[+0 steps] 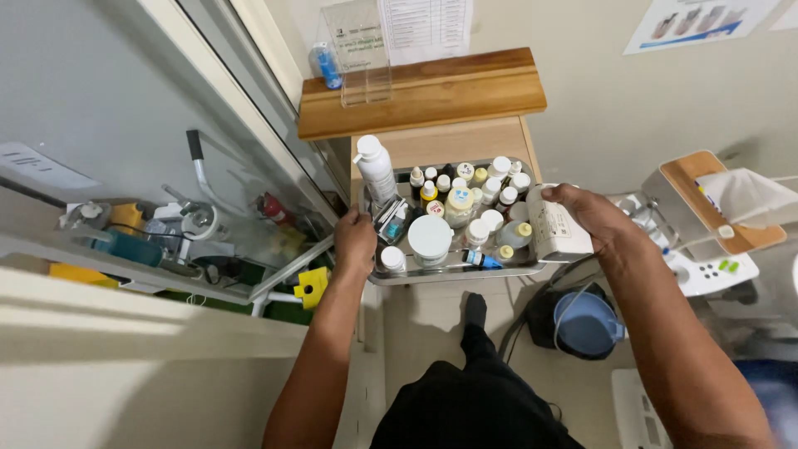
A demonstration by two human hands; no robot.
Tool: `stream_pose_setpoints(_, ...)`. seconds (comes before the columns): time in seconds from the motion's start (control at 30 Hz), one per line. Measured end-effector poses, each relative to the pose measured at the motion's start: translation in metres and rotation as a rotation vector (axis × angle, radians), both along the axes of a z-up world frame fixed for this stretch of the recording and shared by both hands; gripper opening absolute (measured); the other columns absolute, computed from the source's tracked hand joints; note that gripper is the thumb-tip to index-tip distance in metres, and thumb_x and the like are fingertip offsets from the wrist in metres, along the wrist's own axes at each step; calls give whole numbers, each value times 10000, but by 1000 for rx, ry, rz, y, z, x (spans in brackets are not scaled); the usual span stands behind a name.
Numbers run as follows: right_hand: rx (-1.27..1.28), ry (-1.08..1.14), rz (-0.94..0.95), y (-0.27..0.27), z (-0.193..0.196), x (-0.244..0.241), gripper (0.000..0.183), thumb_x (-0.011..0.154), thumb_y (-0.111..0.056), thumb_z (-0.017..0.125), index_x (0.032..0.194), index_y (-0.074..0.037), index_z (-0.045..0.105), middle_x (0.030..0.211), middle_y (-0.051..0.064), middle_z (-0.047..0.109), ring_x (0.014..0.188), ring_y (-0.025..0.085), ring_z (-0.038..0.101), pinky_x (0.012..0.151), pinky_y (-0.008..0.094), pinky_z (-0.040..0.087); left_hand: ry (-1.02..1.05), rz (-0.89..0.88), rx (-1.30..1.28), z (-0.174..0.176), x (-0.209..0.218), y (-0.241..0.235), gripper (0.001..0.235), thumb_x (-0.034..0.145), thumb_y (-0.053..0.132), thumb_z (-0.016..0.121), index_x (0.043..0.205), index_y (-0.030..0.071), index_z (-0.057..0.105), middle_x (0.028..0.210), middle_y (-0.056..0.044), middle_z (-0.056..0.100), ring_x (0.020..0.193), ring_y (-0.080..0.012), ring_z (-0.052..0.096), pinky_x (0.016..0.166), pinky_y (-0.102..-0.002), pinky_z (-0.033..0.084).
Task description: Organizing various dental supplies including oxygen canisters, a first aid box, and selecting dental burs.
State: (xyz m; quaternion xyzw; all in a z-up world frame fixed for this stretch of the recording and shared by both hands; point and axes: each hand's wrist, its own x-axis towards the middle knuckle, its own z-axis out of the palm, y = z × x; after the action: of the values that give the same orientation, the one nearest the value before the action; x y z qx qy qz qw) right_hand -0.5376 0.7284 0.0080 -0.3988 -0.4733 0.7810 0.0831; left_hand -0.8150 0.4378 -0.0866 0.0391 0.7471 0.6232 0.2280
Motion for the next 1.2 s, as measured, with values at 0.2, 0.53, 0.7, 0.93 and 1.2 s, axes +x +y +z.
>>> stream_pose_setpoints(0.2,-79,18,89,89,-41,-80,510,838,-248,691,1253,33,592,971,154,711,731,271,725,627,406,630,-170,99,-109,6,-51,70,538,1017,195,503,1544,106,442,1429,-133,639,1185,-287,615,925,-359,531)
stream_pose_setpoints(0.53,-121,55,191,142,-41,-144,635,828,-215,642,1424,-10,568,1108,113,746,898,220,739,755,362,610,-55,112,-45,-36,-106,133,483,1024,186,510,1471,4,532,1413,-153,646,1218,-232,622,994,-302,456)
stream_pose_setpoints(0.7,-92,-89,88,146,-61,-145,652,856,-211,666,1467,-6,562,1111,135,702,882,239,691,735,394,573,-109,75,-90,-42,-119,142,482,1020,163,513,1477,10,516,1441,-140,621,1233,-219,609,1002,-298,450)
stream_pose_setpoints(0.93,-153,10,70,149,-93,-145,726,835,-185,667,1513,-6,481,1184,150,677,930,244,695,747,392,595,-83,21,-65,-39,-124,145,476,1021,140,494,1472,-6,524,1418,-175,647,1209,-225,636,997,-287,464)
stream_pose_setpoints(1.2,-143,-66,56,141,-86,-158,718,823,-204,654,1499,-37,478,1184,128,708,953,231,714,768,385,601,-49,13,-72,-71,-132,141,473,1036,113,506,1487,-23,462,1500,-166,520,1319,-222,536,1053,-296,414)
